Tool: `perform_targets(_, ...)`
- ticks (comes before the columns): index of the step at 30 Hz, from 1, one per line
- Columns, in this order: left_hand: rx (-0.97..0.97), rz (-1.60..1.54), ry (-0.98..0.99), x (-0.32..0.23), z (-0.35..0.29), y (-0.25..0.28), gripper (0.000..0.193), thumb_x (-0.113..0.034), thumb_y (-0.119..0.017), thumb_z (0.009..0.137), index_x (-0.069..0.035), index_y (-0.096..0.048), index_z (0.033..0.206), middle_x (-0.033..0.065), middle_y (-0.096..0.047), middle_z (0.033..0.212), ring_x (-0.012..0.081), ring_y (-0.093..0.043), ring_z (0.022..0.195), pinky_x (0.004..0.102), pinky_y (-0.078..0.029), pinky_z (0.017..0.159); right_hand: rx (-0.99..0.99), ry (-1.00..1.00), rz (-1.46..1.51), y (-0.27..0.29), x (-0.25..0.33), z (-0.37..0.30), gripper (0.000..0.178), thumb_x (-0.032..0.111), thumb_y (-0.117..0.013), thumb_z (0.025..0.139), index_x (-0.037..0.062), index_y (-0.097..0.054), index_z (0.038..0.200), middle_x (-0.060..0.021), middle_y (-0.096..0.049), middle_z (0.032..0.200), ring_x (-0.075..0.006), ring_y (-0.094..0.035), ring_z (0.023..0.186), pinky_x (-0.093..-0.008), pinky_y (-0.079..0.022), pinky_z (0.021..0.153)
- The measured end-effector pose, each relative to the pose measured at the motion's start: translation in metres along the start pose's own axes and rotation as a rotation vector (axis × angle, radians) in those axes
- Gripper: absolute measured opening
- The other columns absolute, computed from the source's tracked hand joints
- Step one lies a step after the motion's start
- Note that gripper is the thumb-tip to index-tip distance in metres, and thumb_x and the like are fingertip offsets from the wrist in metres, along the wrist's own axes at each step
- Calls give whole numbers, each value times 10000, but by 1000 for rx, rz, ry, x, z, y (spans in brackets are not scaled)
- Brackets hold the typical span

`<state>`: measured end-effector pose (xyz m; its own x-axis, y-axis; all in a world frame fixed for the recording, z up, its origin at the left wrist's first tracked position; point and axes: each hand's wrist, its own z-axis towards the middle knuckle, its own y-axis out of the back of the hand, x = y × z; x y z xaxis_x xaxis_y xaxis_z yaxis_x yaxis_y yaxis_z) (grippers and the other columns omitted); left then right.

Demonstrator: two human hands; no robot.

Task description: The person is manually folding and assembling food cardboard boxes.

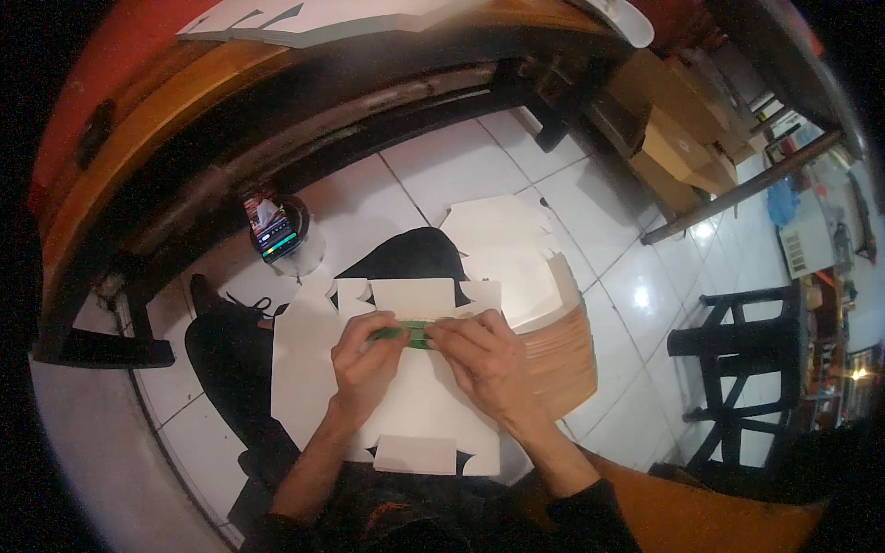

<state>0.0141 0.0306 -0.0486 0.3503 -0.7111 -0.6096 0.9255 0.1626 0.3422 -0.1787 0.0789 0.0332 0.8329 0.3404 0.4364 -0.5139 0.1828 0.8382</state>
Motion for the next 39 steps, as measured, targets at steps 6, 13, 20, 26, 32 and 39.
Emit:
perform_targets(6, 126, -16, 154, -6, -9, 5, 238, 53, -866, 753, -33, -712, 913, 112, -711, 1141, 308, -740, 1012, 366, -636, 765, 41, -138, 70, -2, 8, 10, 286, 198, -806, 926, 87, -786, 1188, -63, -742, 1225, -301, -653, 1011, -442, -558, 894)
perform_targets(13, 141, -44, 88, -47, -3, 62, 472, -204, -981, 738, -131, -706, 1114, 110, -687, 1278, 392, -690, 1205, 605, -504, 1123, 210, -337, 210, 31, 6, 3, 319, 90, -719, 993, 20, -716, 1304, -171, -719, 1256, -365, -704, 1127, -450, -568, 955)
perform_targets(20, 575, -203, -8, -77, -6, 101, 681, -559, -928, 772, -164, -708, 1281, 100, -671, 1392, 371, -640, 1324, 606, -461, 1170, 22, -150, 217, 67, 41, 16, 362, -42, -615, 982, 3, -689, 1334, -210, -730, 1169, -380, -740, 992, -414, -598, 853)
perform_targets(26, 835, -148, 34, -79, -15, 100, 635, -483, -865, 875, -144, -656, 1370, 133, -635, 1457, 383, -575, 1402, 596, -448, 1186, -145, -503, 471, 75, 11, 29, 345, 55, -620, 1037, -2, -710, 1365, -160, -783, 960, -192, -698, 705, -350, -547, 701)
perform_targets(32, 632, -34, -72, -48, -21, 85, 354, -150, -786, 924, -108, -716, 1268, 85, -696, 1349, 343, -642, 1312, 559, -499, 1144, -200, -470, 537, 72, 1, 40, 353, 164, -671, 1065, 49, -710, 1396, -130, -757, 1196, -154, -698, 815, -308, -564, 745)
perform_targets(39, 429, -246, 444, -29, -21, 43, 149, -64, -730, 964, -44, -775, 1105, 92, -762, 990, 333, -747, 963, 424, -600, 870, 383, -30, 234, 78, 1, -10, 291, 35, -801, 849, 137, -821, 1121, -100, -590, 1504, -211, -635, 982, -303, -537, 839)
